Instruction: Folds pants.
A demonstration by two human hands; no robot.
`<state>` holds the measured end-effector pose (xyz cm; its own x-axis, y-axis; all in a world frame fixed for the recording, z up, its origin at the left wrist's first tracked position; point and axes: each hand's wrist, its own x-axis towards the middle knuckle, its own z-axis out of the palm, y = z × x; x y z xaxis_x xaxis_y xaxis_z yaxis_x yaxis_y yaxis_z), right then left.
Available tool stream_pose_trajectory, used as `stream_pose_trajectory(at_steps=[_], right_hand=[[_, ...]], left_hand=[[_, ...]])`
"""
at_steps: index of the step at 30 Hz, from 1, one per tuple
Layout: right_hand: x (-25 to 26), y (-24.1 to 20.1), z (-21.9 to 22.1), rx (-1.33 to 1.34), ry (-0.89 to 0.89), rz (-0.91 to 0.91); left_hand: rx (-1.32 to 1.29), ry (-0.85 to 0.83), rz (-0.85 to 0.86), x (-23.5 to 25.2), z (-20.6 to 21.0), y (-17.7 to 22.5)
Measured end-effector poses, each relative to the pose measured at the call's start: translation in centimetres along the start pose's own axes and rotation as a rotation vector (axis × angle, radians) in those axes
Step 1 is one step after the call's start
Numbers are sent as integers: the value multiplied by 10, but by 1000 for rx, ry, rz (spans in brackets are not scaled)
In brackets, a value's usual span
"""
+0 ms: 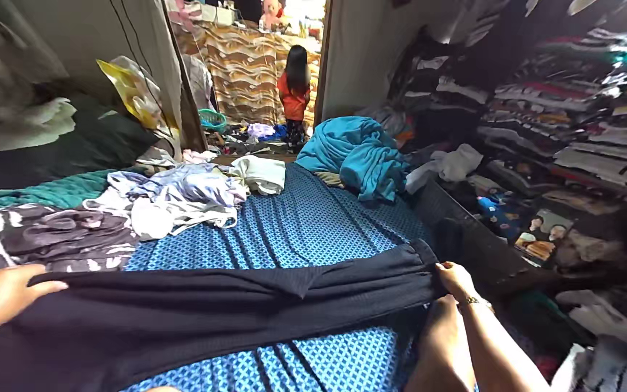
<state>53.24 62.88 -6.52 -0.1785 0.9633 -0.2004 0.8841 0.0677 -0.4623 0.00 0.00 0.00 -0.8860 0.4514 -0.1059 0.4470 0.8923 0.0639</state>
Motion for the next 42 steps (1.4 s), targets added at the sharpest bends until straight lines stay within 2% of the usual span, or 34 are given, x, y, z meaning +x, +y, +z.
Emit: stream_pose_trajectory(at_steps=[4, 6, 7, 8, 11, 13, 15, 19, 22, 25, 29, 32, 36, 37, 38, 41, 42], right_hand=[[11, -1, 6, -26, -26, 71], [13, 1, 13, -37, -40, 102], [14, 4, 17, -40, -43, 112], [16, 7, 22, -52, -49, 121], [17, 14, 33, -80, -43, 130], [14, 13, 36, -74, -51, 133], [12, 13, 35, -74, -78, 120], [18, 22, 26, -37, -151, 64], [20, 25, 22, 18, -125, 45], [11, 27, 21, 41, -72, 7], [-12, 20, 27, -109, -48, -49], [-22, 16, 31, -161, -22, -59], [-25, 17, 34, -185, 2, -62], [-25, 17, 34, -195, -4, -57], [-23, 17, 35, -207, -15, -47], [-19, 17, 37, -240, -33, -26], [-19, 17, 37, -244, -35, -23]], left_hand=[[-9, 227, 28, 45, 48, -1], [-24, 316, 35, 35, 53, 41], [-39, 295, 76, 23, 53, 71], [-55, 201, 138, 10, 55, 101], [-15, -225, 416, -36, 83, 183], [12, -422, 565, -72, 108, 220], [91, -533, 631, -91, 127, 240], [223, -587, 671, -90, 134, 251], [206, -498, 721, -89, 129, 241], [71, -371, 757, -93, 119, 227], [95, -623, 770, -99, 123, 218], [167, -779, 748, -96, 129, 227], [127, -1027, 693, -64, 120, 247], [63, -1005, 709, -53, 117, 255], [-8, -911, 741, -44, 116, 265], [-112, -487, 802, -37, 123, 315], [-145, -408, 812, -40, 132, 334]])
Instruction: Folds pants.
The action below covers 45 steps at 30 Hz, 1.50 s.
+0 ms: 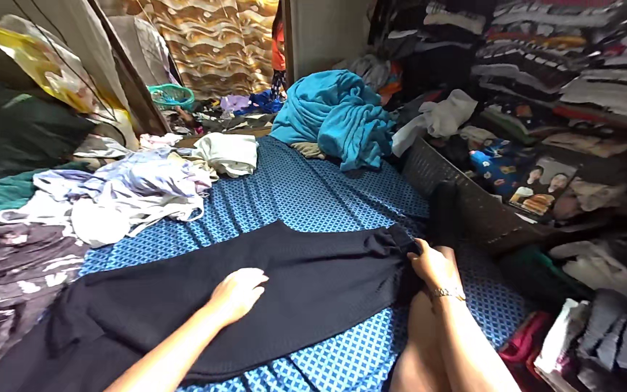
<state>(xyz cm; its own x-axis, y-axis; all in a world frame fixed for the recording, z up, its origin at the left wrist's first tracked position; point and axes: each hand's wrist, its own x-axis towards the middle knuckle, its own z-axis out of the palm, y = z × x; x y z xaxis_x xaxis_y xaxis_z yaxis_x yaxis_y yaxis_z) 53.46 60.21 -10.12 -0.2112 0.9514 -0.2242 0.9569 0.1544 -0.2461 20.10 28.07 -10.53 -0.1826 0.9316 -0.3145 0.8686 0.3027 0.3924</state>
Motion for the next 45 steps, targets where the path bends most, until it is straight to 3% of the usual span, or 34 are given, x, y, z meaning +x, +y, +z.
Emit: stream_pose_trajectory(at_steps=[7, 11, 14, 16, 19, 22, 24, 26, 31, 35, 37, 45], right_hand=[[-4, 7, -2, 74, 87, -18], [-4, 9, -2, 60, 70, -31], [-3, 7, 1, 33, 47, -44], [-2, 6, 1, 18, 37, -24], [-2, 6, 2, 24, 29, -17], [0, 6, 3, 20, 21, -13], [0, 6, 3, 20, 17, -18], [-1, 6, 3, 22, 8, -20], [-1, 6, 3, 14, 1, -28], [0, 7, 4, 12, 10, -46], [-2, 6, 3, 10, 12, -51], [-2, 7, 7, 35, 29, -60]], left_hand=[[67, 19, -71, 79, 67, 48], [-13, 55, -16, 109, 49, 41], [-160, 432, 13, 140, 34, 14], [-126, 541, -143, 156, 15, 1], [-155, 366, -351, 171, -10, -12], [-164, 213, -382, 181, -22, -19], [-165, 161, -365, 182, -28, -19], [-168, 223, -320, 176, -32, -15], [-18, 552, -99, 140, -12, 8], [216, 911, 121, 110, 34, 19], [242, 1005, 156, 97, 55, 28], [109, 995, 108, 87, 102, 50]])
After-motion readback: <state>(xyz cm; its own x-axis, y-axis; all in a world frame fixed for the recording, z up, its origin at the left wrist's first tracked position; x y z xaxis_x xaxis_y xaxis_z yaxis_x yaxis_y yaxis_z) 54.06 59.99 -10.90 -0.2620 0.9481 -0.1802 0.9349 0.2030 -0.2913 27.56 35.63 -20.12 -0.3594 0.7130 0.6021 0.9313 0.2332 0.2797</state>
